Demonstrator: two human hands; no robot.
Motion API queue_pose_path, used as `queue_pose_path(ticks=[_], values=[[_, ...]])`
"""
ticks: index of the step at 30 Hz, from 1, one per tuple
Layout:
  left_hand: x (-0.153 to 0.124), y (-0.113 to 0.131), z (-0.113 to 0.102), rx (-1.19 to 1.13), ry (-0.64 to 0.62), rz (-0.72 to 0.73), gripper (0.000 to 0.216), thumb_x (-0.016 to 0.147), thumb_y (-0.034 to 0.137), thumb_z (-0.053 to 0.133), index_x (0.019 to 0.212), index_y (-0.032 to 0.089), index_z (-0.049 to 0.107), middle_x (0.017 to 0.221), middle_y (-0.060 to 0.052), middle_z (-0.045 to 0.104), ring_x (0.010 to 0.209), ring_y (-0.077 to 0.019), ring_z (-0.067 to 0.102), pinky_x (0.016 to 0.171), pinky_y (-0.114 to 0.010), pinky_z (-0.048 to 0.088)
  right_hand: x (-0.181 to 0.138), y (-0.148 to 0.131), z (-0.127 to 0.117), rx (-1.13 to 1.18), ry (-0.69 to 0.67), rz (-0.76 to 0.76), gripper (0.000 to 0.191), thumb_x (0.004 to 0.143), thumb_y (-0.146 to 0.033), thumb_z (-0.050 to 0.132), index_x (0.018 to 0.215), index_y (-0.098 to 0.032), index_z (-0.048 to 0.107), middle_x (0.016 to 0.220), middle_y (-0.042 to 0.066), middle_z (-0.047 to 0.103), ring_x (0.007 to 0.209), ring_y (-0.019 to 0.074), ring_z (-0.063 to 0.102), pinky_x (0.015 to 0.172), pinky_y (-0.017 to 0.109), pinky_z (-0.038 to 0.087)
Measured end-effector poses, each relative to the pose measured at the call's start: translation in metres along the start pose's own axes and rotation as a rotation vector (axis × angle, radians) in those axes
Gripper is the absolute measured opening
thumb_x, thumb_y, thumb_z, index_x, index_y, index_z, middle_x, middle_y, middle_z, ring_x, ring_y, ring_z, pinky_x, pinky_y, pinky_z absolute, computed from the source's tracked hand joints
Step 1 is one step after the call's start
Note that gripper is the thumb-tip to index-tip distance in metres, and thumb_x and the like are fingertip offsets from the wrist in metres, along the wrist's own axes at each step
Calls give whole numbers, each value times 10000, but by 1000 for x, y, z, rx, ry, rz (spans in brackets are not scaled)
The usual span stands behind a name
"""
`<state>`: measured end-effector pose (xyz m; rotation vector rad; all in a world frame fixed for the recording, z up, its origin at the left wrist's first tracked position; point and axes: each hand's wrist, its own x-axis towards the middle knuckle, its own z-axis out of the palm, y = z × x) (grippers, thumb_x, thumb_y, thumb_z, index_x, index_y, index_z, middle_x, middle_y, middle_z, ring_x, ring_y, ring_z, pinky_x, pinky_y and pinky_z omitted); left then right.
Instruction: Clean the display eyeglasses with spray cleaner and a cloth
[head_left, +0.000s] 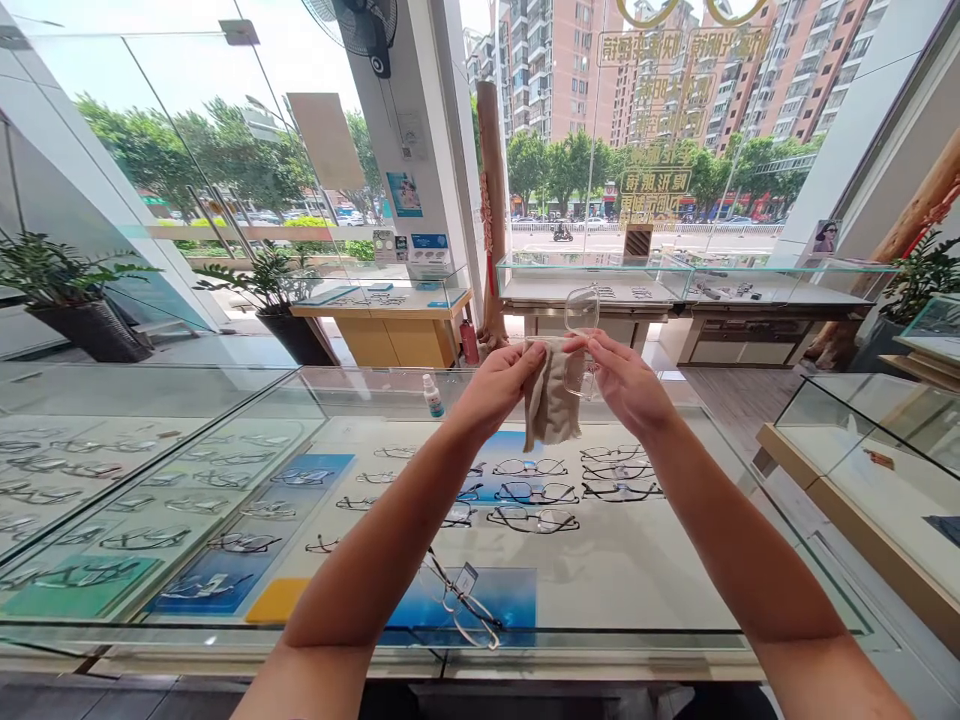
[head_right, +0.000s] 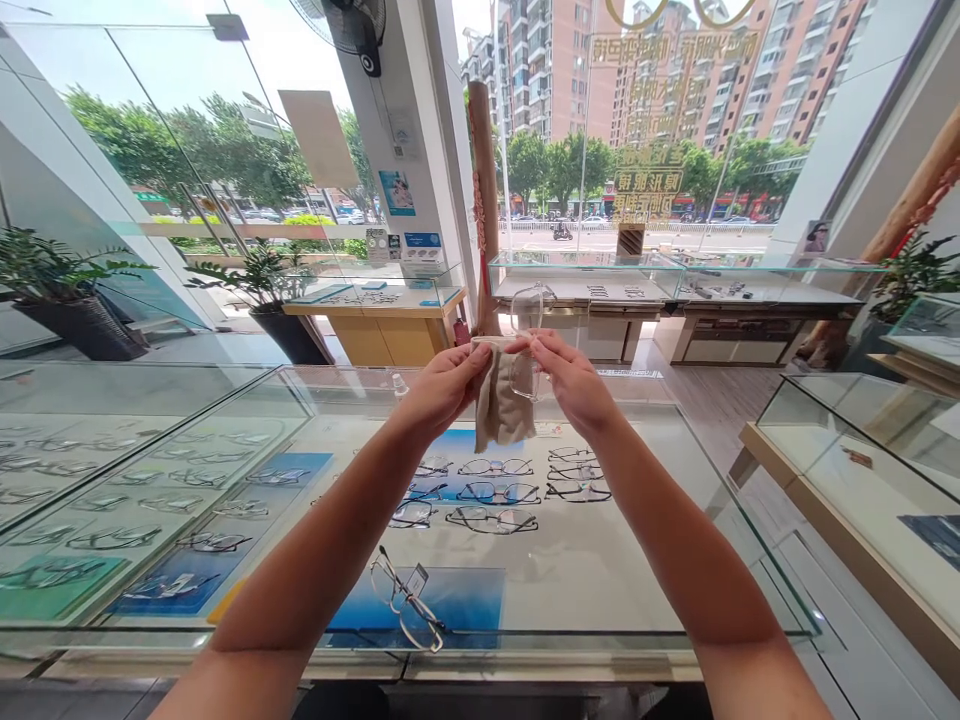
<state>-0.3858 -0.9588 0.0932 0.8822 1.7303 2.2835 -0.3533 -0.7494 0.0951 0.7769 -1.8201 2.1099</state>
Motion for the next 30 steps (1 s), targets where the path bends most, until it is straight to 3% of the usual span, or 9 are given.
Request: queue_pose_path(ticks=[4, 14, 24, 30], values=[[-4, -1, 7, 64, -75, 10, 519, 940, 660, 842, 914, 146, 778, 835, -49, 738, 772, -138, 634, 723, -283, 487, 1, 4, 7, 84, 13, 11, 336, 951, -650, 790, 1076, -351, 881, 1286, 29, 778, 1422, 266, 596, 1259, 476, 445], [-6, -1, 13, 142, -133, 13, 566, 900, 732, 836, 864, 170, 781, 744, -40, 698, 723, -144, 606, 648, -276, 447, -5, 2, 17, 192, -68, 173, 430, 858, -646, 879, 1114, -301, 898, 1165, 40, 806, 1149, 227, 693, 1040, 369, 558], [-8, 3, 15, 108, -146, -44, 525, 848, 669, 914, 811, 164, 775, 742, -45, 725, 659, -120, 603, 600, -253, 464, -6, 0, 19, 149, -76, 163, 369, 888, -626, 862, 1099, -328, 913, 1221, 46, 796, 1235, 245, 667, 1112, 389, 543], [-11, 7, 18, 104, -136, -65, 463, 803, 571, 975, 799, 155, 770, 754, -25, 667, 653, -106, 573, 599, -255, 453, -8, -3, 22, 200, -90, 185, 391, 887, -607, 850, 1101, -283, 892, 1149, 55, 809, 1097, 229, 708, 1032, 381, 577]])
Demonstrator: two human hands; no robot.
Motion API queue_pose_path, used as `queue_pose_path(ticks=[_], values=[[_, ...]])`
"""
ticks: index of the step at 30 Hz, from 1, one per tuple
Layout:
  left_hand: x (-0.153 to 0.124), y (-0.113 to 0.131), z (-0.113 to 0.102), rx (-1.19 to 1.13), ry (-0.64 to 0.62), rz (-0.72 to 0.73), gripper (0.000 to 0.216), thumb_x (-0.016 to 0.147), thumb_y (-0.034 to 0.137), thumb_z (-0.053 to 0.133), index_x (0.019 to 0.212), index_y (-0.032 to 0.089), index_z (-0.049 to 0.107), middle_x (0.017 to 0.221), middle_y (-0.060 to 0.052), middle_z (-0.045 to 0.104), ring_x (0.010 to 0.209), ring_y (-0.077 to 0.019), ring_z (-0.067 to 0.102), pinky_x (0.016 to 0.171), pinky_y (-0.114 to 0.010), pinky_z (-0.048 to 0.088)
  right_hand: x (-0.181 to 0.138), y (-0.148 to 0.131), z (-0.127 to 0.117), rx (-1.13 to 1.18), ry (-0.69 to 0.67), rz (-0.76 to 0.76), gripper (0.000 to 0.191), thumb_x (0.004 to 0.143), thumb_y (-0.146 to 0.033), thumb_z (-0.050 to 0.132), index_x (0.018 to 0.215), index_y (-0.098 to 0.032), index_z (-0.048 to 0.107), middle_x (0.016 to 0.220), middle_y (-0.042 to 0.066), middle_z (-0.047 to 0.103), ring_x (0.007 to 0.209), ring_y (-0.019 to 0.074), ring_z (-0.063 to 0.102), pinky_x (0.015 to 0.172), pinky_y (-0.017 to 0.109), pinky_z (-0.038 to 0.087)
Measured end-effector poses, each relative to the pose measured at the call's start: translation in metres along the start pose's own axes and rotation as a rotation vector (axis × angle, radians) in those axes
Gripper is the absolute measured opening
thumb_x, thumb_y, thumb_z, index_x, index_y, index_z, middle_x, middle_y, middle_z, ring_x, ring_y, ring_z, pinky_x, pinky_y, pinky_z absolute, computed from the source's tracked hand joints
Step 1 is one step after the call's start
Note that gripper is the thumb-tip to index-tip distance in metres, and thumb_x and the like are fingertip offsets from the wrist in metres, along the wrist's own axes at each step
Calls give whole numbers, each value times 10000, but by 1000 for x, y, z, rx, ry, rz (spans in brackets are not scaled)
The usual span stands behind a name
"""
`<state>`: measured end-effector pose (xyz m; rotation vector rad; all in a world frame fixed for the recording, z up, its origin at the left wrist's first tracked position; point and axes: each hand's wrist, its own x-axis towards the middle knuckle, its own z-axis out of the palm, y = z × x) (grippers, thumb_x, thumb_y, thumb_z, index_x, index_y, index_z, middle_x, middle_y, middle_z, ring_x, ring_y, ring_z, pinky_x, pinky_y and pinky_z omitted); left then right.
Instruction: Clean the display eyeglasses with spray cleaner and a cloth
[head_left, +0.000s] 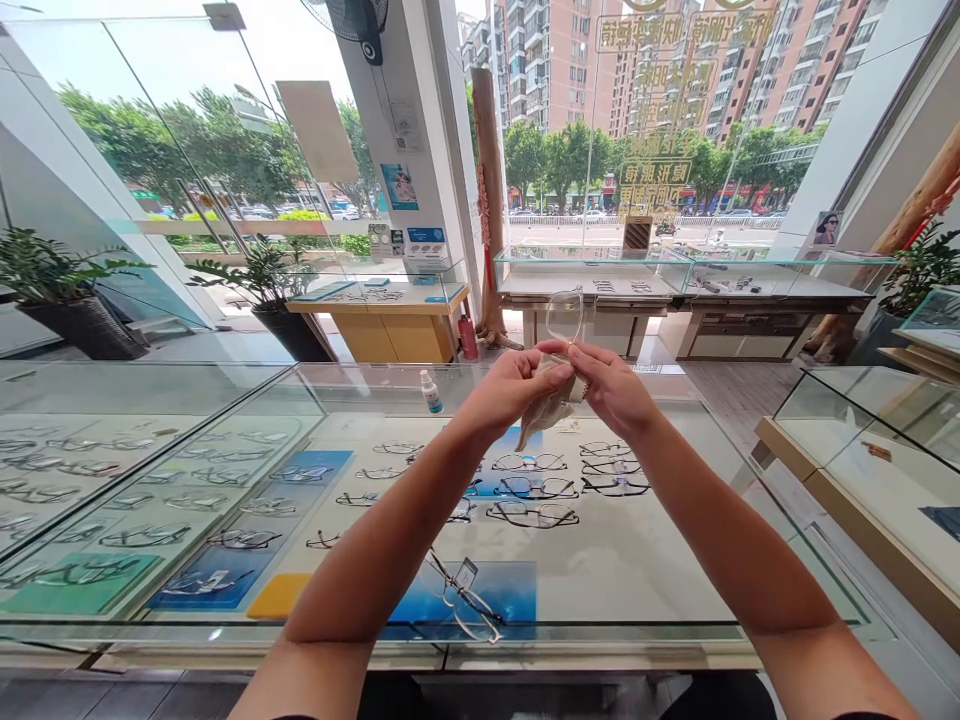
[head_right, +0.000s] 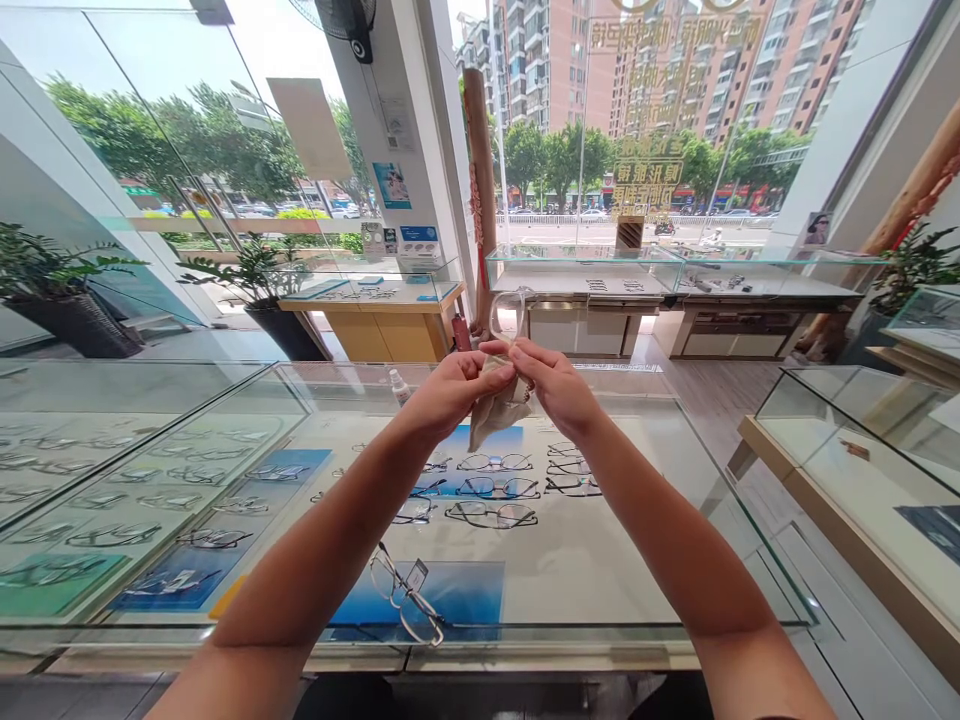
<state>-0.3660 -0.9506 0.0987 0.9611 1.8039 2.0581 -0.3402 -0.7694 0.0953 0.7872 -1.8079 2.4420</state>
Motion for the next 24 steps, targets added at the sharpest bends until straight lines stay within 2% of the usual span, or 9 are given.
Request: queue_pose_path(ticks=[6, 10, 13, 16, 20, 24], values=[[-2, 1, 1, 36, -2, 27, 405, 726, 440, 1036, 862, 164, 773, 818, -23, 671, 716, -124, 600, 642, -269, 459, 0, 2, 1, 87, 49, 41, 372, 891, -576, 847, 1089, -262, 869, 1124, 73, 819, 1020, 229, 716, 895, 368, 598], [-2, -3, 3, 67, -16, 71, 407, 791, 465, 992, 982, 174, 782, 861, -43, 715, 744, -146, 626, 673, -289, 474, 2, 4, -1, 113, 82, 24, 379, 893, -577, 840, 1109, -266, 854, 1127, 66, 806, 1024, 220, 703, 926, 372, 607], [-2, -8, 10, 124, 46, 150, 432, 858, 511, 939, 1094, 185, 780, 903, -49, 728, 762, -149, 615, 674, -287, 469, 2, 5, 0, 103, 130, -10, 407, 900, -603, 817, 1139, -274, 833, 1241, 72, 793, 1102, 233, 696, 986, 390, 612], [-2, -11, 16, 211, 111, 246, 434, 899, 549, 895, 1095, 185, 765, 930, -55, 726, 791, -153, 604, 682, -281, 466, 0, 6, 5, 101, 149, -25, 410, 919, -608, 789, 1175, -288, 818, 1345, 71, 777, 1161, 240, 693, 1023, 395, 614], [-2, -13, 24, 263, 177, 322, 402, 956, 576, 828, 1019, 190, 734, 876, -37, 702, 768, -150, 581, 683, -287, 454, -4, 9, 19, 128, 171, -64, 374, 950, -588, 748, 1177, -298, 814, 1340, 68, 782, 1170, 239, 705, 1052, 389, 609], [-4, -13, 32, 280, 306, 384, 395, 970, 590, 810, 1015, 203, 747, 839, -24, 707, 742, -152, 575, 695, -301, 462, -8, 13, 31, 74, 195, -108, 406, 991, -614, 666, 1211, -298, 795, 1322, 76, 778, 1239, 247, 700, 1062, 388, 600]])
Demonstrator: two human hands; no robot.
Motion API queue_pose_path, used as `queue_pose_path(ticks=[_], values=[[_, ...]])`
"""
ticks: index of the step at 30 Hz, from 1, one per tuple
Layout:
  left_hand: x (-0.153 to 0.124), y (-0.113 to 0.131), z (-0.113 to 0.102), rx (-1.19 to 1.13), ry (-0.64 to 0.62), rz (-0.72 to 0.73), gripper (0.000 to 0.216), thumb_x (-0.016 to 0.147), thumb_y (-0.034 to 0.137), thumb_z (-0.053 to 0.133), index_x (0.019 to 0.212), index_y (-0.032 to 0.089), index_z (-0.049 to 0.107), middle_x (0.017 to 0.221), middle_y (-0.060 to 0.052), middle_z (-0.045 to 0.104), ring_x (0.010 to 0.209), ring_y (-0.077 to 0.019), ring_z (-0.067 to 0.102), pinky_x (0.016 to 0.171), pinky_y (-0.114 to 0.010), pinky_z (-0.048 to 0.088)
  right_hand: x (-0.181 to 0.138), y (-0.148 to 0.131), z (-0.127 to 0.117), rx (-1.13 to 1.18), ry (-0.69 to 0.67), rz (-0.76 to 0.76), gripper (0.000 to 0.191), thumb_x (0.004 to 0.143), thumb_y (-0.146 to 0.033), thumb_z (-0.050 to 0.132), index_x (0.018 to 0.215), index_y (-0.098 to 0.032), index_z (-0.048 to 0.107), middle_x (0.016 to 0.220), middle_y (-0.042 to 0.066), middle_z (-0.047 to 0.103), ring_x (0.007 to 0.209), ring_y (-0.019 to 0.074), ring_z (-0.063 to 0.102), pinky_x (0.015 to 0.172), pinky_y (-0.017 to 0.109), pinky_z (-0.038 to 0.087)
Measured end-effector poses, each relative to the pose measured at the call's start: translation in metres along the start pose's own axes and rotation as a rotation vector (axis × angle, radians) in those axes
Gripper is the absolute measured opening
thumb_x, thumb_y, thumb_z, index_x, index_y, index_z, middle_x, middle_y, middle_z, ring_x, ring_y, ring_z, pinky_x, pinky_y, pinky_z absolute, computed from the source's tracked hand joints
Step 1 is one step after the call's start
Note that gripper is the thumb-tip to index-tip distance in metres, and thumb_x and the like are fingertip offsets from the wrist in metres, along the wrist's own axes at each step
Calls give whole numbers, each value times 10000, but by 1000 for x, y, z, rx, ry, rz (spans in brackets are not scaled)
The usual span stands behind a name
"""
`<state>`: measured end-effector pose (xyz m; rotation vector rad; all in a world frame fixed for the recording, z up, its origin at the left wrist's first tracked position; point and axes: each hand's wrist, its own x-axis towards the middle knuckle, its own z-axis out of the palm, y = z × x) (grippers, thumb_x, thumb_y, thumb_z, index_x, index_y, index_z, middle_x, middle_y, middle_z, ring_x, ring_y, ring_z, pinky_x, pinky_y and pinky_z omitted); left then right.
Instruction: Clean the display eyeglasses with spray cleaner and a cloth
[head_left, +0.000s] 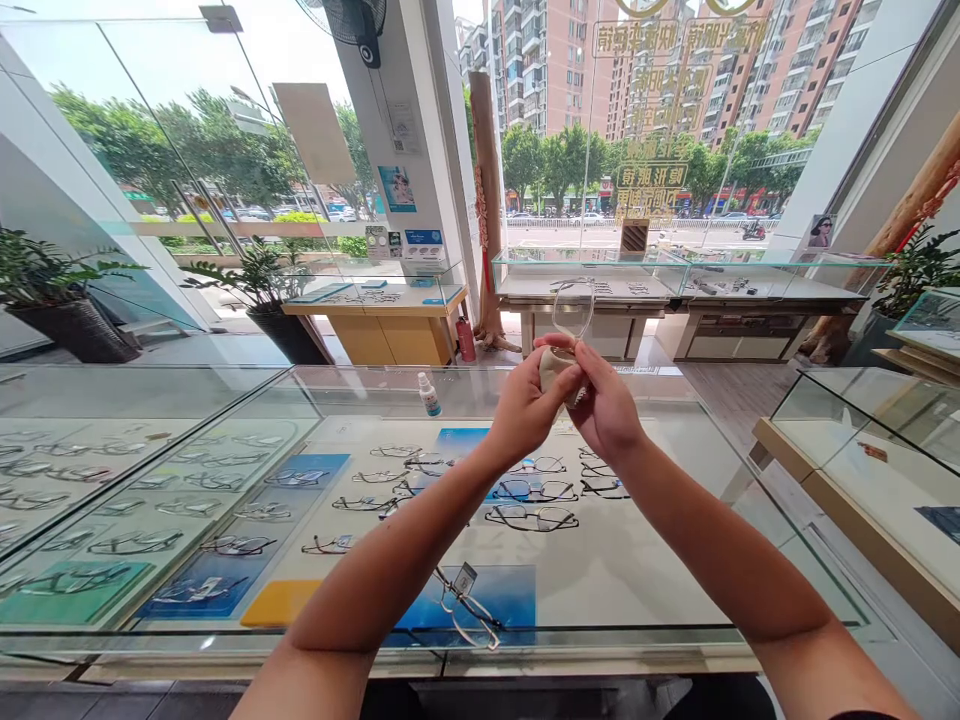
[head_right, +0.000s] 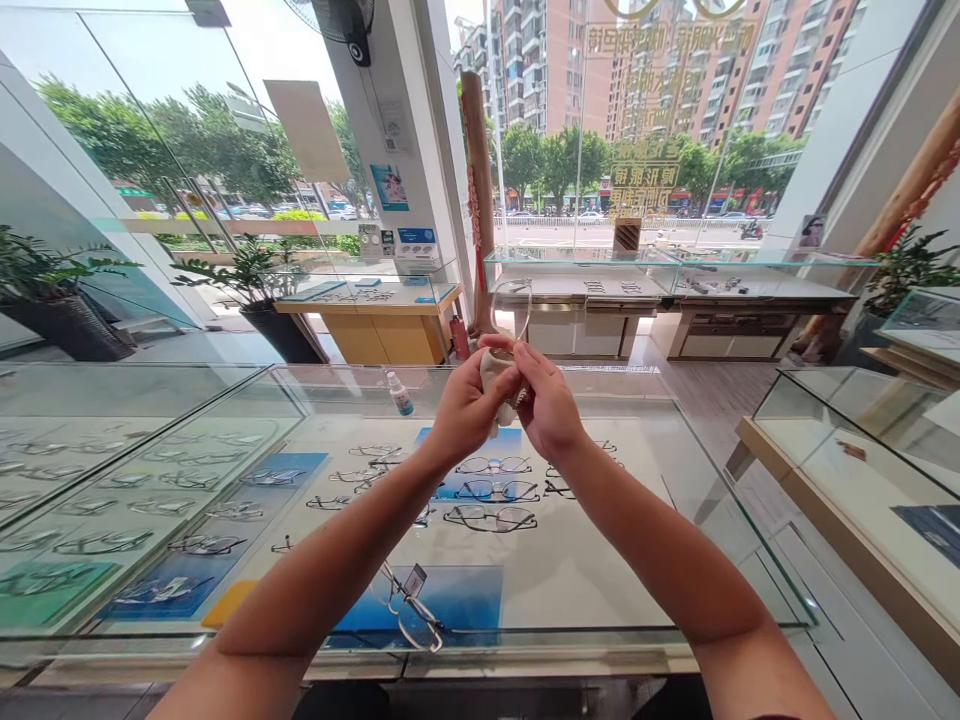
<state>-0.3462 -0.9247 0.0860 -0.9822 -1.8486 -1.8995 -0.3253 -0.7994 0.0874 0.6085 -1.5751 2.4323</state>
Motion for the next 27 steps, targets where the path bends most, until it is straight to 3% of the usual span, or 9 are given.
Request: queue_pose_path(ticks=[5, 8, 12, 16, 18, 23, 27], values=[[-4, 3, 4, 5, 107, 38, 507, 985, 712, 742, 958, 206, 747, 719, 12, 633, 655, -130, 506, 631, -290, 430, -6, -1, 7, -82, -43, -30, 444, 986, -694, 636, 1152, -318, 803, 1281, 73, 761, 1165, 247, 705, 949, 386, 606], [-4, 6, 4, -8, 125, 41, 607, 974, 798, 693, 830, 208, 683, 677, 17, 555, 639, -130, 461, 599, -293, 396, -6, -4, 5, -119, -62, -34, 455, 986, -706, 638, 1149, -318, 812, 1166, 81, 759, 1091, 253, 702, 883, 398, 600], [1, 13, -6, -54, -61, -33, 662, 964, 829, 677, 742, 210, 599, 669, 10, 507, 637, -133, 424, 585, -301, 368, -4, -13, 0, -89, -35, -12, 418, 956, -677, 705, 1103, -307, 832, 1026, 68, 750, 977, 241, 686, 820, 387, 580], [7, 21, -23, -143, -331, -108, 544, 982, 726, 736, 839, 204, 679, 735, -5, 539, 655, -133, 438, 595, -300, 378, -3, -22, -5, -4, -29, -25, 322, 943, -592, 755, 1049, -302, 846, 1051, 57, 780, 967, 224, 684, 884, 386, 597], [8, 22, -29, -163, -405, -141, 466, 975, 663, 779, 930, 203, 727, 807, -27, 595, 698, -146, 498, 622, -303, 418, -3, -24, -6, 3, -36, 5, 326, 963, -587, 734, 1073, -301, 843, 1044, 59, 785, 966, 230, 692, 894, 401, 603], [5, 17, -28, -161, -390, -140, 396, 944, 563, 847, 1072, 200, 756, 925, -55, 682, 776, -162, 587, 664, -298, 480, -2, -21, -9, -30, -23, 19, 347, 986, -611, 712, 1110, -306, 822, 1069, 64, 775, 974, 237, 691, 894, 412, 602], [2, 13, -20, -96, -311, -104, 384, 938, 532, 861, 1057, 187, 742, 897, -46, 701, 758, -149, 609, 663, -284, 502, -3, -19, -8, 17, -7, 22, 345, 960, -614, 761, 1091, -304, 832, 1111, 59, 786, 987, 224, 694, 856, 373, 612]])
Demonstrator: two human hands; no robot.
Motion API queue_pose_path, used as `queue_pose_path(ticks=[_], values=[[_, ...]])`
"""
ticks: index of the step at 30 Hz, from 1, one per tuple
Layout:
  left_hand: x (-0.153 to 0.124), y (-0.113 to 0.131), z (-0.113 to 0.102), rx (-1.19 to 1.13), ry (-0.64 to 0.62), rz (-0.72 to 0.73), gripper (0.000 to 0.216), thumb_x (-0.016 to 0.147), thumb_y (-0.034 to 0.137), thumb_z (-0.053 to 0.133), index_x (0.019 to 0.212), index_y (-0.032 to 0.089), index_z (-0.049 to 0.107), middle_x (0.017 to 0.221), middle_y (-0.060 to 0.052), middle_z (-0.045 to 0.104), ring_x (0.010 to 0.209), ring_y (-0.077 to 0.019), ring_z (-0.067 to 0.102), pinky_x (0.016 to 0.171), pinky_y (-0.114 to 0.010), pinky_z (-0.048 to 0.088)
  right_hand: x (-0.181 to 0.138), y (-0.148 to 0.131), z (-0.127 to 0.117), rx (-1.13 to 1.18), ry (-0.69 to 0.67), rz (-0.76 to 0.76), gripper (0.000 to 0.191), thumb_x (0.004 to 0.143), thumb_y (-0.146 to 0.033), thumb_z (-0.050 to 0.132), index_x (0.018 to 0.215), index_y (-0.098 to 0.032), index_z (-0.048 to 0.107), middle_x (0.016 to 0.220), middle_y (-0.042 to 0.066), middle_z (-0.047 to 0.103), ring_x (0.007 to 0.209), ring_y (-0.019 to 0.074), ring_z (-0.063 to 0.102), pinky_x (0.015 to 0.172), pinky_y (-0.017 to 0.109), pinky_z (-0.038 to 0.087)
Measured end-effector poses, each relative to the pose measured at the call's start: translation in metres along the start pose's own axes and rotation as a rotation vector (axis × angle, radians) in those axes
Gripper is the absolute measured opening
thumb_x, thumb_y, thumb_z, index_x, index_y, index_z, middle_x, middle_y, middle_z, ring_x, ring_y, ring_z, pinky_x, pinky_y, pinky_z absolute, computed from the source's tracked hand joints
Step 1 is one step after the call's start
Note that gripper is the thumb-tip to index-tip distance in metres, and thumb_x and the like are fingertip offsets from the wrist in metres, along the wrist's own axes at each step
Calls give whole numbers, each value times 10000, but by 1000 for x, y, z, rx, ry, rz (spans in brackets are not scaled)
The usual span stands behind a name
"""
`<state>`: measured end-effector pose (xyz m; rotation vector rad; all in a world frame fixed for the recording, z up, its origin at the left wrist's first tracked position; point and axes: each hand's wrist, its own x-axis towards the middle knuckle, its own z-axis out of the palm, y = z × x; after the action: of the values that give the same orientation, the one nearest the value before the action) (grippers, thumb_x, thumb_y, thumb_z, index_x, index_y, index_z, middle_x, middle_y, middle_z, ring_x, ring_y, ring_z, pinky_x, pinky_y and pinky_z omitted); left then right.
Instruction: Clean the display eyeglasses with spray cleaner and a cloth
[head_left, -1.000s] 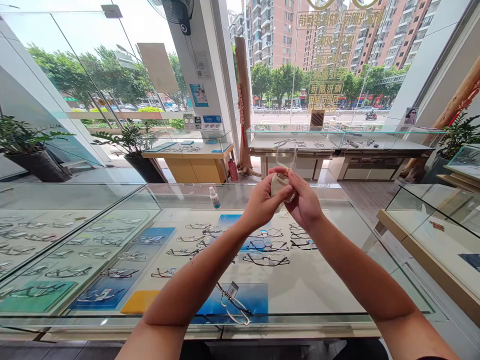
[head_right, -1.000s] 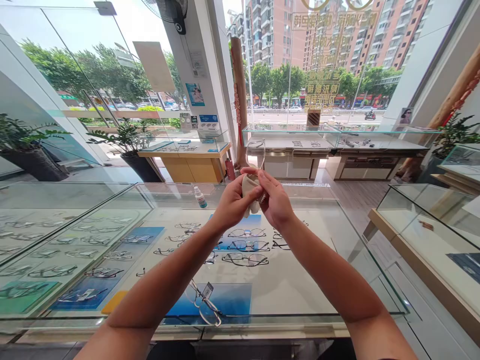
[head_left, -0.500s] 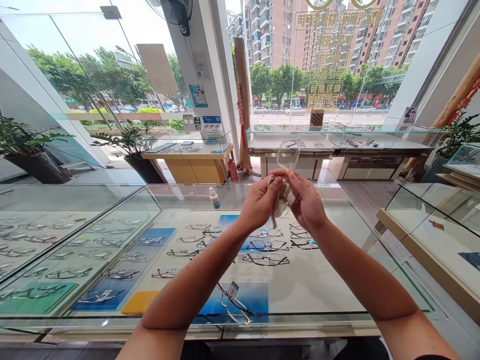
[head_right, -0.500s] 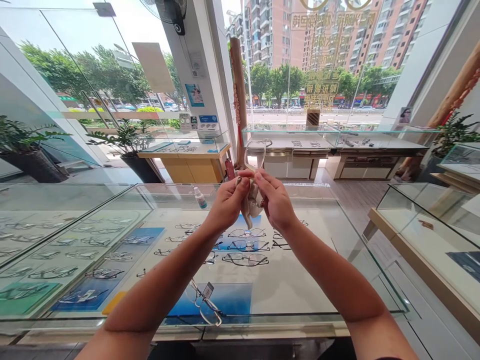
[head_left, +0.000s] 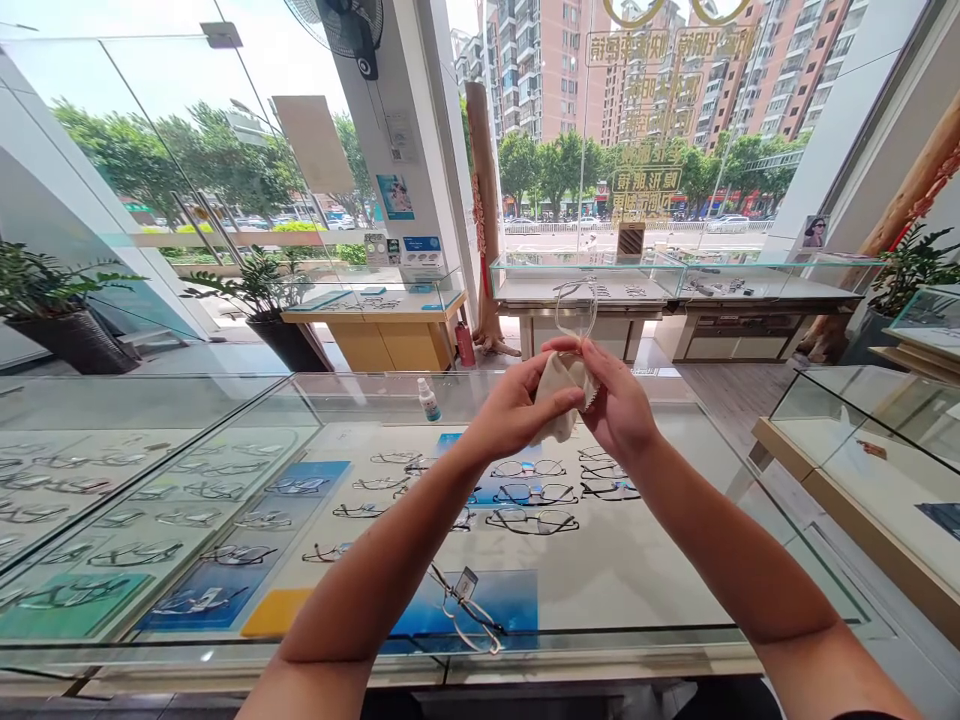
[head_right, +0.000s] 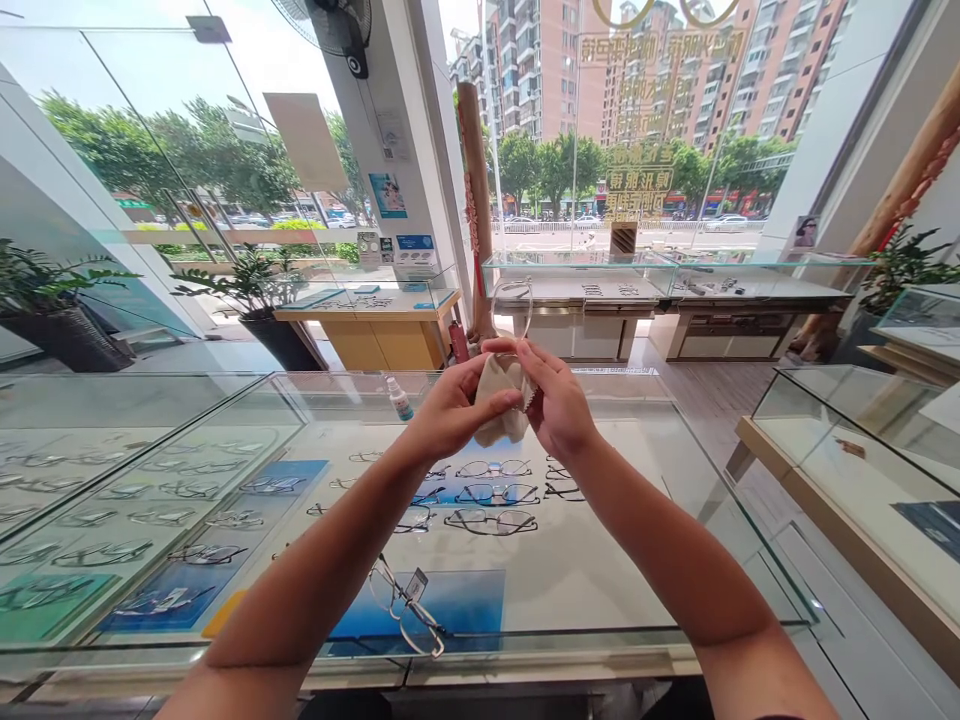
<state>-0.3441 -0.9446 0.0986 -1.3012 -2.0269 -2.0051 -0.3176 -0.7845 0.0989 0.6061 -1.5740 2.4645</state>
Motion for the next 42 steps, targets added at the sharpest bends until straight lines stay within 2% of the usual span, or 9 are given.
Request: queue_pose_path(ticks=[6, 10, 16, 20, 24, 29, 31, 36, 42], values=[[2, -8, 8, 34, 107, 59, 456, 936, 612, 845, 904, 184, 689, 789, -17, 683, 687, -128, 617, 598, -252, 504, -5, 4, 10, 21, 10, -33, 403, 965, -657, 747, 1103, -291, 849, 951, 44, 745, 789, 169, 628, 625, 292, 515], [2, -12, 12, -7, 205, 67, 510, 945, 674, 814, 874, 196, 653, 709, 7, 661, 591, -118, 620, 521, -239, 497, -6, 10, 13, -21, -7, -61, 434, 983, -684, 724, 1125, -294, 850, 833, 3, 640, 590, 103, 396, 467, 260, 345], [4, -13, 10, -104, 255, 2, 612, 937, 794, 747, 833, 211, 592, 591, 50, 570, 436, -109, 555, 407, -233, 438, -3, 18, 11, -60, -63, -101, 452, 983, -691, 715, 1132, -290, 865, 985, 29, 667, 662, 118, 466, 482, 261, 423], [6, -10, -1, -43, 155, -11, 652, 956, 822, 698, 788, 201, 594, 666, 5, 608, 569, -118, 569, 512, -251, 485, 1, 15, 6, -80, -5, -125, 382, 971, -637, 768, 1114, -303, 885, 1033, 31, 685, 709, 123, 510, 540, 263, 457], [7, -4, -12, -59, -18, 15, 552, 983, 734, 731, 874, 196, 668, 742, -1, 592, 656, -123, 517, 593, -269, 473, 3, 7, 4, 2, 43, -98, 317, 928, -585, 813, 1030, -295, 891, 1060, 40, 765, 893, 171, 657, 811, 316, 592], [5, -6, -17, -68, -109, -6, 440, 960, 594, 829, 1095, 186, 739, 925, -42, 680, 799, -149, 608, 693, -272, 510, 3, 2, 5, 60, 61, -16, 349, 894, -586, 832, 1047, -277, 881, 999, 50, 790, 873, 187, 668, 778, 330, 592], [6, -11, -14, -65, -71, -18, 469, 927, 591, 865, 1114, 182, 733, 925, -44, 700, 797, -151, 631, 691, -269, 516, 2, 3, 6, 46, 67, -9, 368, 905, -595, 823, 1066, -267, 874, 1006, 52, 780, 833, 173, 642, 725, 313, 575], [7, -17, -3, -15, 123, -37, 549, 916, 706, 828, 905, 184, 661, 734, -6, 663, 620, -120, 601, 561, -244, 463, 0, 10, 12, 10, 38, -10, 409, 921, -646, 805, 1109, -289, 876, 925, 18, 711, 644, 103, 434, 498, 243, 399], [9, -14, 3, -82, 231, -64, 646, 909, 826, 750, 805, 209, 589, 623, 38, 573, 491, -110, 547, 469, -254, 441, 1, 19, 11, -29, -8, -21, 500, 941, -712, 752, 1212, -305, 857, 1045, 40, 741, 706, 140, 499, 499, 276, 428]])
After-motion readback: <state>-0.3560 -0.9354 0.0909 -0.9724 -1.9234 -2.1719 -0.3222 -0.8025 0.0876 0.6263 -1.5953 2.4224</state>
